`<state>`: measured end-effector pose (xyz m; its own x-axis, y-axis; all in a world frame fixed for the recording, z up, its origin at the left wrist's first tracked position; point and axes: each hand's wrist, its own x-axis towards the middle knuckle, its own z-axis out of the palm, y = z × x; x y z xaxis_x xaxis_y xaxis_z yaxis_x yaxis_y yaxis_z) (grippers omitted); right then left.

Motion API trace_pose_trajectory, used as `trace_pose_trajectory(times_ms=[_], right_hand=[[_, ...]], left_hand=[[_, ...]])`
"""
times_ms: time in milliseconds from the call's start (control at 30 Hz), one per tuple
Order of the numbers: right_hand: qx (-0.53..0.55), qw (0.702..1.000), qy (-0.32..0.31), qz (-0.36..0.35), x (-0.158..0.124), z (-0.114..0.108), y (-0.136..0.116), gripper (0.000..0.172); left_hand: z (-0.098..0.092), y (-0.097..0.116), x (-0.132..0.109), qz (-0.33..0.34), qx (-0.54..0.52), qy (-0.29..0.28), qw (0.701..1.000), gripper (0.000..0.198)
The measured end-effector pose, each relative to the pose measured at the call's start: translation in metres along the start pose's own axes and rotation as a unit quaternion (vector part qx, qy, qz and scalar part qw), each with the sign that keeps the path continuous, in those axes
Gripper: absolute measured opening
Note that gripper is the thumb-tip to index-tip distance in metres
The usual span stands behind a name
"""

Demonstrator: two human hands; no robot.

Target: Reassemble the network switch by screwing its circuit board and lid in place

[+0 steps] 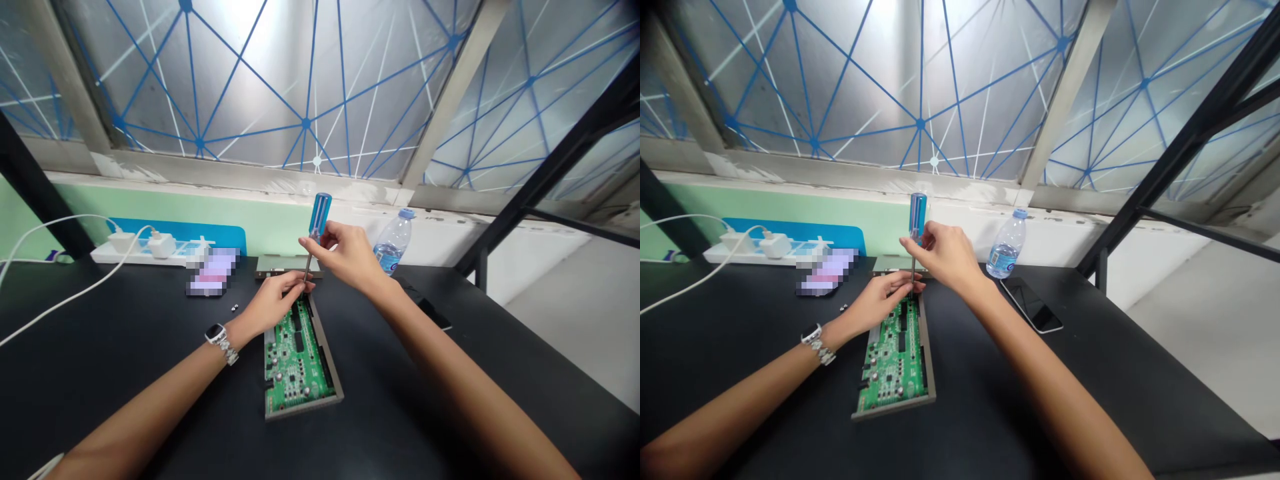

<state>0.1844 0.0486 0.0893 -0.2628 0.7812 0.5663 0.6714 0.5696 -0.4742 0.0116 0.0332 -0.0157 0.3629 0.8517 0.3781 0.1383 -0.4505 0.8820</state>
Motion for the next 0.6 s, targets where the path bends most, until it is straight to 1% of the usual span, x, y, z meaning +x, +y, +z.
trace_pose_trajectory(times_ms=[100, 233, 367, 500, 600], right_hand=[[0.068, 0.996, -0.058, 0.012, 0.003, -0.005, 0.003, 0.036], [0.164, 0.977, -0.134, 0.020, 0.004, -0.011, 0.006, 0.033], [0.187, 0.966, -0.177, 0.036, 0.003, -0.009, 0.011, 0.026], [0.226, 0.933, -0.273, 0.071, 0.002, 0.000, 0.022, 0.022], [0.240, 0.924, -0.284, 0.086, 0.003, 0.004, 0.027, 0.023]], left_hand=[[-0.002, -0.002, 0.000, 0.004, -0.005, -0.002, 1.000, 0.025], [-0.003, -0.001, 0.000, 0.001, -0.006, 0.009, 1.000, 0.022], [-0.002, 0.002, 0.000, 0.001, 0.012, 0.029, 1.000, 0.021], [-0.002, 0.003, 0.001, 0.009, 0.037, 0.043, 0.998, 0.019], [-0.001, 0.002, 0.001, 0.007, 0.039, 0.055, 0.998, 0.016]])
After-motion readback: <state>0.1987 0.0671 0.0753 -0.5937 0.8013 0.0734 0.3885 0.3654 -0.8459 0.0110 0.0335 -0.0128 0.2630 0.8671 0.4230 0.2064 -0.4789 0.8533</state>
